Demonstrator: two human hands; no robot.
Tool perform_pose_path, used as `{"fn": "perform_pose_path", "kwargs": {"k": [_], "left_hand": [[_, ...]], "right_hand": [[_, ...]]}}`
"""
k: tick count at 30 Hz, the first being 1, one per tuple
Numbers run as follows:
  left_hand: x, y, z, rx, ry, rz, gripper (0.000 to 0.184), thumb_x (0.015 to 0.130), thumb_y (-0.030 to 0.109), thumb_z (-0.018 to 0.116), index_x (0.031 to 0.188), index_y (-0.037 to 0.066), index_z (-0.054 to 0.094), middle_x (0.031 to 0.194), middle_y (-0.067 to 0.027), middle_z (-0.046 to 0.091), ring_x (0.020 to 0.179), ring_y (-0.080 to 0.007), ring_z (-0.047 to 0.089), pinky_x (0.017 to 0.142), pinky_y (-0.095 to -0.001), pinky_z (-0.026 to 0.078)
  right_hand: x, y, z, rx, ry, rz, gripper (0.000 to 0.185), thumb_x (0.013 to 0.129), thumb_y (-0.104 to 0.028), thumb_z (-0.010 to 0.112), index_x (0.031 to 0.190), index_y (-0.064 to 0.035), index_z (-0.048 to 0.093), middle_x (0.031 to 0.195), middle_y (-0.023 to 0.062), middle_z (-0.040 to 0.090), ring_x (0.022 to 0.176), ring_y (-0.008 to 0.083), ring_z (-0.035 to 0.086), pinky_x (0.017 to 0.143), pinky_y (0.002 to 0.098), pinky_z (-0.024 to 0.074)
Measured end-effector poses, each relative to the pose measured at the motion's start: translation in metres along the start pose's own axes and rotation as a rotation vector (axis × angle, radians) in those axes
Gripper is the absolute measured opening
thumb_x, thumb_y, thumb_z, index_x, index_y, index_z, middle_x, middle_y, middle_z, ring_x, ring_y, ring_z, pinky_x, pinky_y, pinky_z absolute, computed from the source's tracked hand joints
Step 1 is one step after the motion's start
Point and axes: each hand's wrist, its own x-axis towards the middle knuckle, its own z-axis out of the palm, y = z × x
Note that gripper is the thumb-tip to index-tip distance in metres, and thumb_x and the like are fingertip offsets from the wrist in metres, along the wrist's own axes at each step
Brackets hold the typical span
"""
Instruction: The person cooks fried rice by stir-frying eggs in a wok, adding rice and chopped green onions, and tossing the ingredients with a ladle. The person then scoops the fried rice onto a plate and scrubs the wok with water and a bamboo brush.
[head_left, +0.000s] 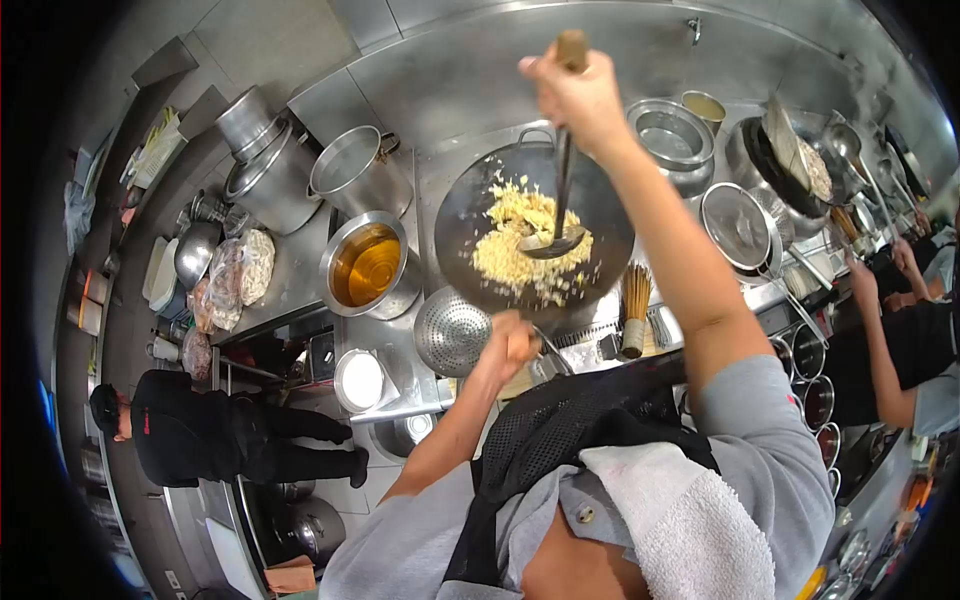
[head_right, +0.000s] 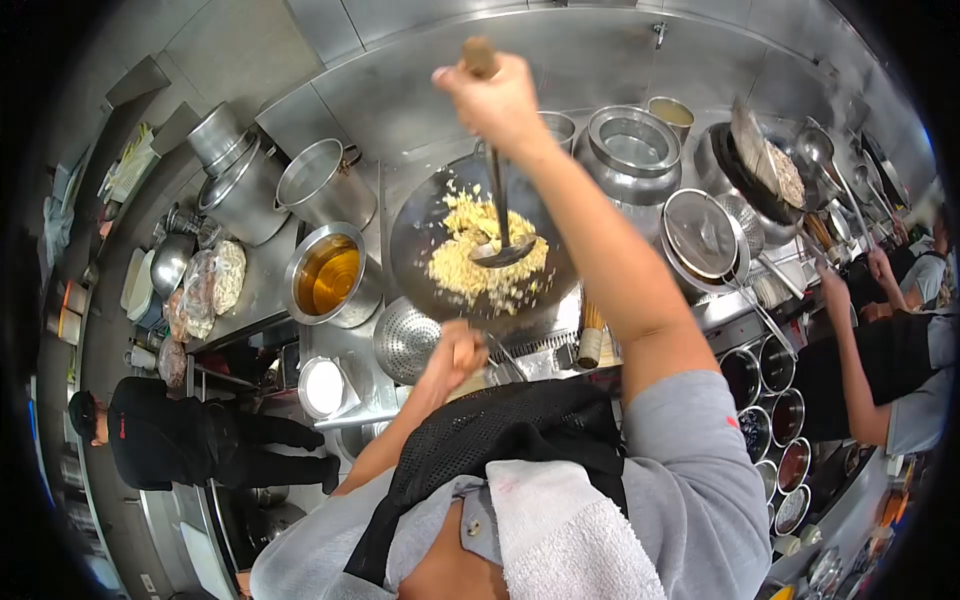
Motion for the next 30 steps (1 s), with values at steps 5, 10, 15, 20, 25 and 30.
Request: {"fn": "perform_pose_path", "kwargs": {"k": [5,10,15,20,25,30], "left_hand": [[0.005,-0.002,0.034,0.061,0.126,0.152,0.019,0.087,0.011,0.064,0.103,0.014,0.053,0.081,-0.0077,0.062,0.069,-0.0208,0.063,0.053,-0.0383,0.052],[-0.039,-0.046,-0.022,0.895,0.109,0.589,0.019,0.090,0.015,0.060,0.108,0.010,0.055,0.087,-0.0093,0.063,0.070,-0.0230,0.063,0.053,-0.0359,0.054],[0.034,0.022,0.040,0.013,0.193,0.081,0.005,0.092,0.015,0.056,0.088,0.013,0.055,0.084,-0.0088,0.063,0.061,-0.0230,0.054,0.052,-0.0391,0.045],[-0.027,-0.038,-0.007,0.092,0.195,-0.058,0.009,0.091,0.021,0.060,0.087,0.016,0.054,0.081,-0.0065,0.061,0.051,-0.0220,0.050,0.043,-0.0331,0.042],[0.012,0.000,0.058,-0.038,0.328,0.114,0.007,0.096,0.020,0.059,0.093,0.016,0.053,0.082,-0.0055,0.061,0.063,-0.0215,0.056,0.052,-0.0365,0.049],[0.019,-0.003,-0.009,0.023,0.016,0.039,0.013,0.093,0.018,0.061,0.102,0.011,0.055,0.083,-0.0084,0.060,0.074,-0.0249,0.063,0.060,-0.0424,0.058]], "right_hand": [[-0.025,0.102,-0.012,0.011,0.047,-0.096,0.027,0.089,-0.013,0.069,0.068,-0.0085,0.052,0.055,-0.0023,0.051,0.044,0.0065,0.045,0.040,0.0255,0.0356],[0.007,-0.009,-0.008,0.159,0.015,0.025,0.023,0.089,-0.011,0.070,0.073,-0.0081,0.054,0.054,-0.0035,0.046,0.040,0.0061,0.037,0.039,0.0250,0.0296],[-0.027,0.087,0.028,0.109,0.112,0.015,0.028,0.088,-0.016,0.071,0.068,-0.0088,0.052,0.055,-0.0026,0.051,0.045,0.0066,0.048,0.041,0.0255,0.0372],[0.005,0.030,-0.019,0.130,0.022,0.005,0.028,0.089,-0.011,0.068,0.067,-0.0087,0.050,0.053,-0.0002,0.050,0.043,0.0072,0.046,0.040,0.0254,0.0361],[-0.010,0.022,0.013,-0.215,0.009,-0.036,0.029,0.085,-0.019,0.073,0.071,-0.0026,0.054,0.059,-0.0009,0.049,0.056,0.0080,0.045,0.052,0.0312,0.0406],[0.004,0.090,-0.028,-0.107,0.014,-0.105,0.025,0.091,-0.008,0.066,0.069,-0.0081,0.053,0.061,-0.0046,0.051,0.054,0.0044,0.048,0.053,0.0233,0.0411]]}}
